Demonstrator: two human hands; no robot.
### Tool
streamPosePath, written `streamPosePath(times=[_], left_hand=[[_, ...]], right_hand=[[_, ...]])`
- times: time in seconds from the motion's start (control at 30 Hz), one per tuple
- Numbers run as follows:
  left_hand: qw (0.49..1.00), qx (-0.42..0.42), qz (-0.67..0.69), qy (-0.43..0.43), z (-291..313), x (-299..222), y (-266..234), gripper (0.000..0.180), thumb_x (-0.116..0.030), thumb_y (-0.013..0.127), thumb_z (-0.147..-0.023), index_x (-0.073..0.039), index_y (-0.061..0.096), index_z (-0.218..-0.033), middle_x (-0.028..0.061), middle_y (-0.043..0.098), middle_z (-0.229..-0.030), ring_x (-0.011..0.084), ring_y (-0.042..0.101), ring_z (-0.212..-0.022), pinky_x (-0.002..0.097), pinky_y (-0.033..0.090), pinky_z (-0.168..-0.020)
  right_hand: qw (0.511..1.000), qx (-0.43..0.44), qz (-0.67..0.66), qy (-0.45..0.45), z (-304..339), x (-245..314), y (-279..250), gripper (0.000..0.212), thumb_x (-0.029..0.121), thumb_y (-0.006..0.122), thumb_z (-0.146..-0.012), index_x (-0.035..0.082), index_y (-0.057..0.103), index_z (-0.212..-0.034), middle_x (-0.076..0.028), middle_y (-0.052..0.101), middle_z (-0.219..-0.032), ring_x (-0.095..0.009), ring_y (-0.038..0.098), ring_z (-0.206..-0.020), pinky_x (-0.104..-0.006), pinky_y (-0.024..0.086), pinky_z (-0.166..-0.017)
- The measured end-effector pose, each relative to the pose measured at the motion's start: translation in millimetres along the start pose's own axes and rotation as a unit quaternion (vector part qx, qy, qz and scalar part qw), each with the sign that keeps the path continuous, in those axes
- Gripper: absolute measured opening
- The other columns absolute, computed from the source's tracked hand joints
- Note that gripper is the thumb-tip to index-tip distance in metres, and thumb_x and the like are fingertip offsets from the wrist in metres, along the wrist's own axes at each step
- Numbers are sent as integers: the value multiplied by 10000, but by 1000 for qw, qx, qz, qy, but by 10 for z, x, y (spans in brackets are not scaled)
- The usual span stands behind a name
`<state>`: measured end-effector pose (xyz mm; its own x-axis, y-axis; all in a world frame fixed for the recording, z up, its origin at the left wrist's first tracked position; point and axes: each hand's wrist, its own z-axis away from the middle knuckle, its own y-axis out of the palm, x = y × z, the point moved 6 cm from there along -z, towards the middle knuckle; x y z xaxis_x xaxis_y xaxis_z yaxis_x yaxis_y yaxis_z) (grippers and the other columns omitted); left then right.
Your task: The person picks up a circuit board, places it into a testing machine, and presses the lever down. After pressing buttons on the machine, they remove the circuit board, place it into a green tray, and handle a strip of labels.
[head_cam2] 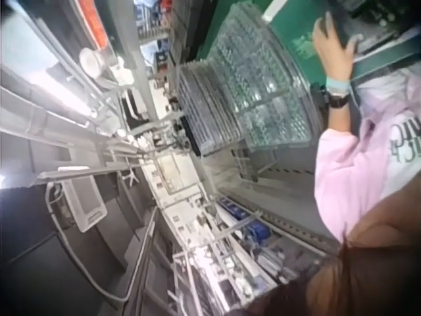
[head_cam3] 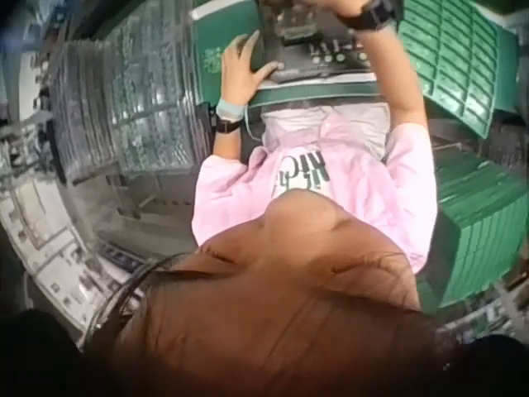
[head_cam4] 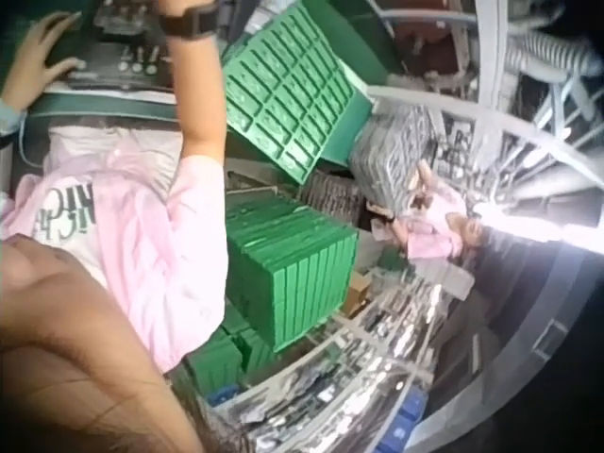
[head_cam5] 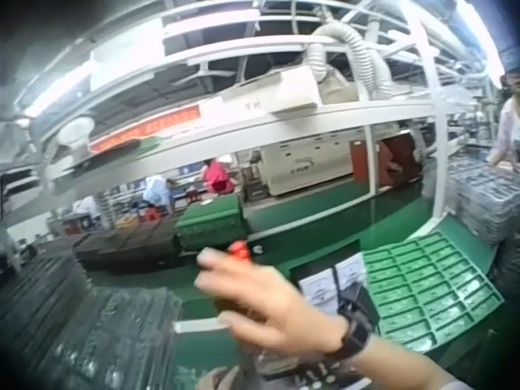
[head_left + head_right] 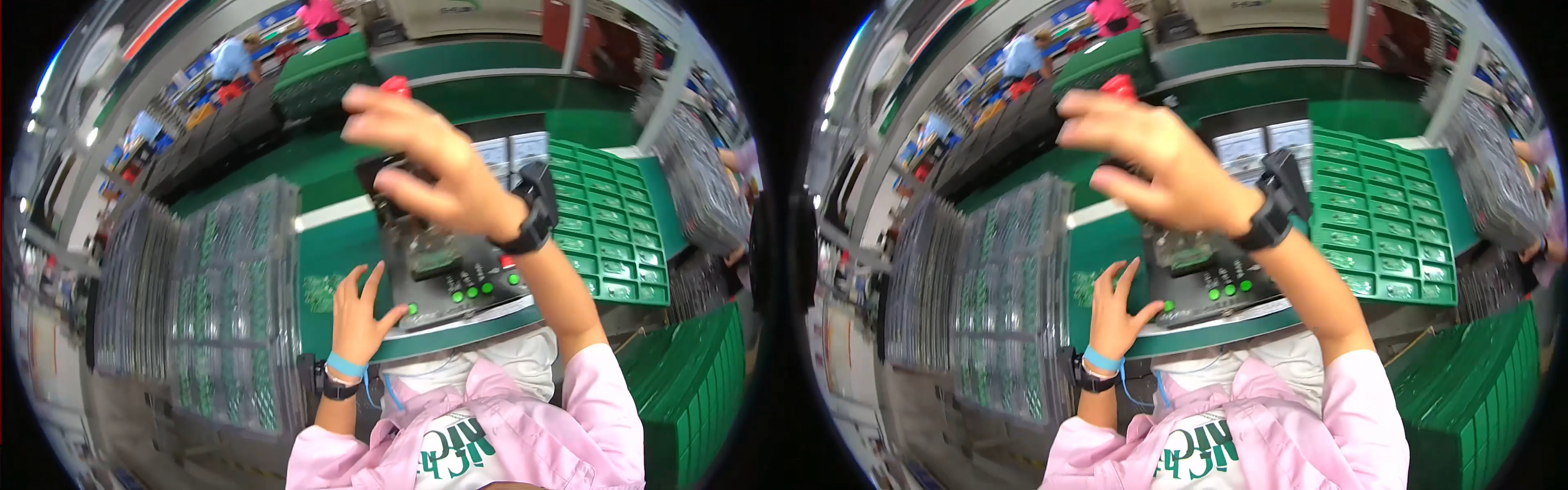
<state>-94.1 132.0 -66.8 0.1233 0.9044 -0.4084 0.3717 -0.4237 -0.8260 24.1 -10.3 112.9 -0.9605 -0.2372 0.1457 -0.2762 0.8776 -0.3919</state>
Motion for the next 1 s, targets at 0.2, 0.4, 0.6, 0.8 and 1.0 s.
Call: streamPosePath(times=[0.2,0.4,0.6,0.8,1.0], left_hand=[[982,-56,-92,-154,522,867,-111,362,-16,584,-862,-27,553,-1223,196,526,-1272,405,523,-1141,457,454,-924],[979,-89,-101,-151,591,985,-187,375,64,543,-827,-30,569,-1189,178,552,-1254,400,538,-1127,447,462,-933],[982,-68,-144,-101,416,991,44,354,55,601,-776,-50,650,-1110,141,594,-1210,343,559,-1107,414,468,-940],[987,-58,-124,-78,497,954,40,287,17,559,-831,20,637,-1108,198,575,-1212,379,535,-1114,444,424,-983],[984,-63,-167,11,481,851,132,257,-39,550,-897,8,640,-1133,208,596,-1161,383,565,-1053,448,425,-965]], right_hand=[[983,-77,146,80,617,115,-17,386,21,590,-824,-22,567,-1207,-200,583,-1269,-322,571,-1158,-390,430,-986],[953,229,173,94,1343,430,377,151,61,616,-786,32,615,-934,-72,597,-607,-259,614,-543,-380,471,-526],[871,352,301,164,1707,94,652,241,112,579,-778,3,570,-993,-75,565,-526,-241,600,-450,-380,452,-404],[897,301,308,98,1599,167,819,112,168,627,-704,59,632,-678,-48,581,-580,-208,616,-542,-353,451,-449],[936,182,277,117,1695,349,405,124,136,624,-762,38,580,-825,-55,576,-698,-231,618,-604,-360,464,-472]])
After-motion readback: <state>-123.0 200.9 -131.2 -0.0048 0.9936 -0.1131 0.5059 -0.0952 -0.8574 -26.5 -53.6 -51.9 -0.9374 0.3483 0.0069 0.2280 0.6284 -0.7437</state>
